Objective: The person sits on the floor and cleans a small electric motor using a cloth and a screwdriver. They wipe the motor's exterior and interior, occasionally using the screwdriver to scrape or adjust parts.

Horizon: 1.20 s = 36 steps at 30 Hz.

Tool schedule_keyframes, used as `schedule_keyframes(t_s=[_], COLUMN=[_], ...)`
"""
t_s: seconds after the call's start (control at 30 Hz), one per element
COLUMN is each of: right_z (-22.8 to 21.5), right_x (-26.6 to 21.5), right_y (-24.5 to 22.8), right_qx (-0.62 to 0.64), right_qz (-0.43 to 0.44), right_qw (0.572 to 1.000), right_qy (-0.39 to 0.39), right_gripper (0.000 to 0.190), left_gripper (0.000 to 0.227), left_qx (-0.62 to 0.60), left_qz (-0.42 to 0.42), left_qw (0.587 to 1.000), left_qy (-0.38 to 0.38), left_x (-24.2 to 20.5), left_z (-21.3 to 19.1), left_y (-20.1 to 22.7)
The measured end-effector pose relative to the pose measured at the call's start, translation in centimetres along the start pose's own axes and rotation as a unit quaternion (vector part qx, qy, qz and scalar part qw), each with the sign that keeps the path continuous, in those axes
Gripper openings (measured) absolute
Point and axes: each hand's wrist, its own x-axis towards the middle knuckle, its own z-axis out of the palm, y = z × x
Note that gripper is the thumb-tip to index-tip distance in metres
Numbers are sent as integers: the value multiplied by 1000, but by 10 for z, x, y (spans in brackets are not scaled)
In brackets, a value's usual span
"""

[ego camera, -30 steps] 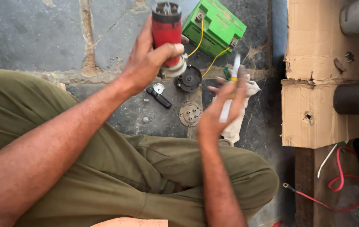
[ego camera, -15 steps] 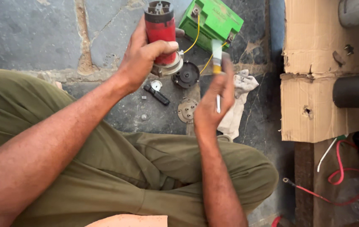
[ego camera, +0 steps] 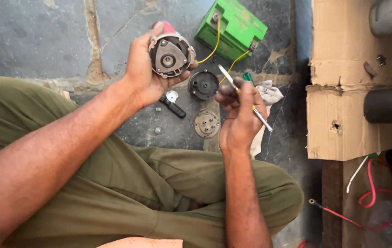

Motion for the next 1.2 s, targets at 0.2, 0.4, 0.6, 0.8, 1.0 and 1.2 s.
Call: schedule_keyframes(t_s=[0.2,0.4,0.6,0.8,1.0,1.2], right_z=[14,32,38,37,38,37], right_x=[-19,-37,-41,-39,-33,-31], right_y=[3,4,5,2,0,-4], right_qx=[-178,-253,-345,-427,-486,-516], right_qz=[-84,-114,-219,-240,-377,-408], right_qw=[974,944,900,861,764,715], right_qy=[-110,-179,-153,-138,-195,-238], right_gripper=[24,26,22,22,27,27], left_gripper=[52,52,50,48,47,48], left_qx=[-50,-125,-126,-63,-28,-6], left_qz=[-18,14,13,10,25,7], left_qw=[998,992,992,997,998,999], left_qy=[17,-11,-15,-32,-41,-47], left_x=[2,5,4,2,1,2], left_z=[-3,-5,-4,-2,-1,-1], left_y=[-3,-1,-2,-4,-4,-5])
